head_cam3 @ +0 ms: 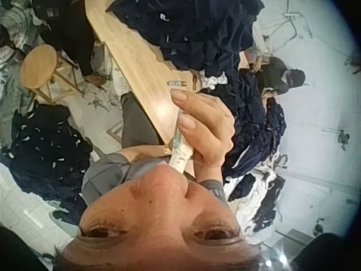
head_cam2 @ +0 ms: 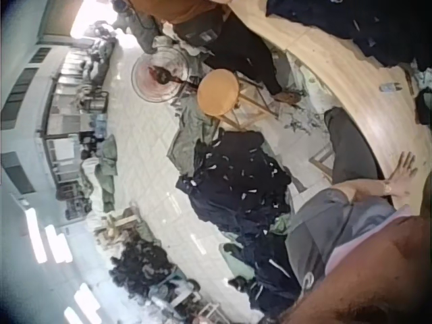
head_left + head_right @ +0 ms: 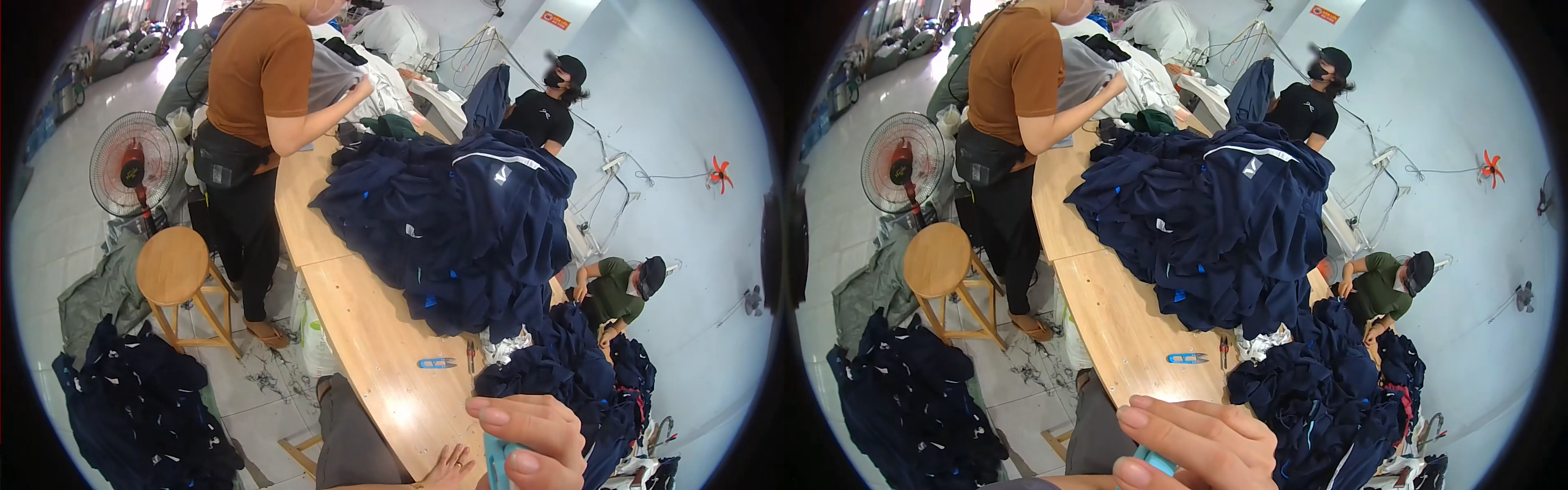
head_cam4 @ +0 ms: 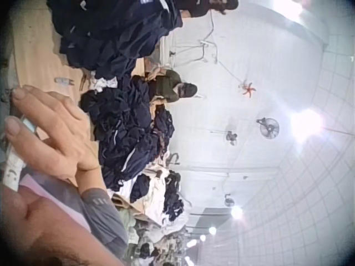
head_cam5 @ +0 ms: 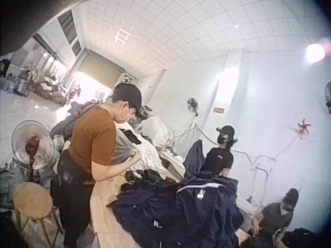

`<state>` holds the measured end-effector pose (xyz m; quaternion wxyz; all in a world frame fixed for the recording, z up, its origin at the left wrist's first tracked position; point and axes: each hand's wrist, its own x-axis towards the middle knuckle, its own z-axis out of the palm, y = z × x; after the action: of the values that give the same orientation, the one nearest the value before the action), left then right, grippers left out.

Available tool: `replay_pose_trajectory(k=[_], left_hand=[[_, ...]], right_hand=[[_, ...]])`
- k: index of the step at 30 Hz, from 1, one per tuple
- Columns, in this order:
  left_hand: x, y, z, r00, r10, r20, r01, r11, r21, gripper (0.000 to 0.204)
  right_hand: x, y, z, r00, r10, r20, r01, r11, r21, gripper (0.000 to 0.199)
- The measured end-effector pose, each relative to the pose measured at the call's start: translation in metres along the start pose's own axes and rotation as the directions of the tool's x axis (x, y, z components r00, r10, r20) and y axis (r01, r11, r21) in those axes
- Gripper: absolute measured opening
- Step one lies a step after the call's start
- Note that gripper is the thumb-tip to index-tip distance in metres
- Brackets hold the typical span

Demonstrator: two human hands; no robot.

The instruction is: The person picks up clothing garments from a pile on the table, turns them over, and trims loose threads using small scissors.

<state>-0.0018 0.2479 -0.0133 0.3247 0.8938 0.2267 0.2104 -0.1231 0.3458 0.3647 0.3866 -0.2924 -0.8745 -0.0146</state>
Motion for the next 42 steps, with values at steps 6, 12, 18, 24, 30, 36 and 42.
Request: replay_pose_trajectory(k=[6, 12, 18, 24, 30, 36, 42], left_hand=[[0.0, 0.005, -0.007, 1.0, -0.013, 0.025, 0.012, 0.999, 0.042, 0.095], [-0.003, 0.005, -0.005, 1.0, -0.013, 0.024, 0.012, 0.999, 0.045, 0.096], [0.002, -0.002, 0.004, 1.0, 0.011, -0.009, -0.01, 0.999, 0.036, 0.096], [0.001, -0.004, 0.011, 0.999, 0.002, -0.044, -0.002, 1.0, -0.004, 0.096], [0.005, -0.006, 0.018, 0.993, 0.027, -0.116, -0.035, 0.997, -0.07, 0.097], [0.003, -0.005, 0.013, 0.999, -0.003, -0.053, 0.001, 0.999, -0.044, 0.094], [0.003, 0.002, 0.001, 0.999, -0.041, 0.003, 0.041, 0.997, -0.069, 0.096]], right_hand=[[0.01, -0.009, 0.007, 1.0, -0.012, 0.017, 0.012, 1.0, -0.008, 0.028], [0.007, -0.01, 0.005, 0.999, -0.028, 0.044, 0.029, 0.999, -0.023, 0.028], [0.006, -0.011, 0.005, 0.996, -0.09, -0.015, 0.09, 0.996, -0.027, 0.029], [0.006, -0.022, 0.002, 0.998, -0.063, -0.012, 0.062, 0.997, -0.054, 0.03], [0.004, -0.015, 0.003, 0.989, -0.146, 0.024, 0.147, 0.988, -0.042, 0.031], [-0.032, -0.008, 0.006, 0.992, -0.086, -0.089, 0.083, 0.996, -0.038, 0.033], [-0.011, -0.016, -0.007, 0.991, -0.125, -0.057, 0.122, 0.991, -0.048, 0.032]])
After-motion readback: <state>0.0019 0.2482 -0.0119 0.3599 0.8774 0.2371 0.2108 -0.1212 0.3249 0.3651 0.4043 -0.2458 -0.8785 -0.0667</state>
